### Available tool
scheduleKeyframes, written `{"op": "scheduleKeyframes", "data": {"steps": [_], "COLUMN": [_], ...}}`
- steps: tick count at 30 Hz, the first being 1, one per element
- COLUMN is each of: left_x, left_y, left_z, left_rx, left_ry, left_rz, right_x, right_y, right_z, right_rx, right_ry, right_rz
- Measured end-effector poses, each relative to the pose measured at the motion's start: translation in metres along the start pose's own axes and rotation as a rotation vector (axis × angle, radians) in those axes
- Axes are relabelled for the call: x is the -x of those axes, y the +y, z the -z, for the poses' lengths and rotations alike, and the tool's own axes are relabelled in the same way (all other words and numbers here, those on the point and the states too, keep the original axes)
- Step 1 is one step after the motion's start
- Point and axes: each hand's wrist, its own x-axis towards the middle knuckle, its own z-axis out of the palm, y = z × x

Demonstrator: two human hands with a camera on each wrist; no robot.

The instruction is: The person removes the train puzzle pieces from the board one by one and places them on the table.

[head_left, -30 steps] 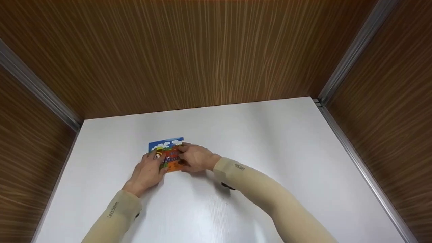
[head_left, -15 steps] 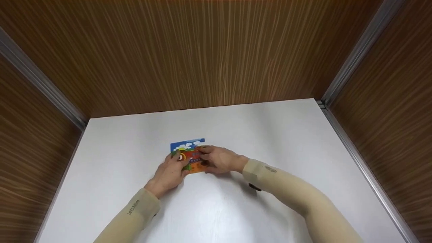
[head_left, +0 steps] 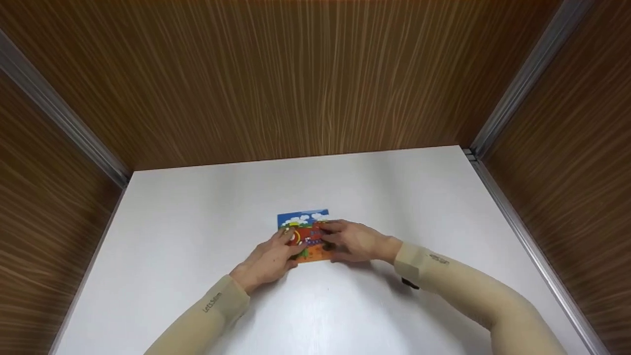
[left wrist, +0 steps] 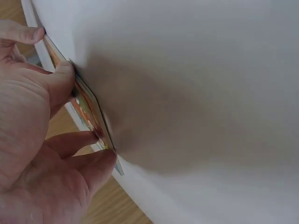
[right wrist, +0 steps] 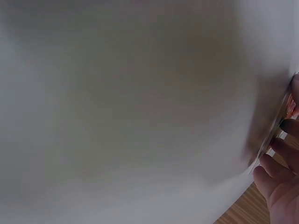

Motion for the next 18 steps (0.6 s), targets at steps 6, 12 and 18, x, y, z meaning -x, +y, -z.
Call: {"op": "scheduleKeyframes", "data": {"steps": [6,12,18], "left_x": [-0.006,-0.011,-0.012], "left_y": [0.016,0.026,0.031], "left_z": [-0.005,-0.012,-0.014], "left_rx": [-0.063,-0.125,-0.133], "left_ry": [-0.008,0.028,0.046], "left_rz": [-0.055,-0.139,-0.164], "right_x": [0.024,0.044,0.051], "right_y": [0.004,0.004,0.004], "right_z": [0.000,0.002,0.001], "right_rx": [-0.013,-0.014,-0.048], "right_ry": [-0.002,0.000,0.015], "right_rz": [-0.019,-0.027,-0.054]}}
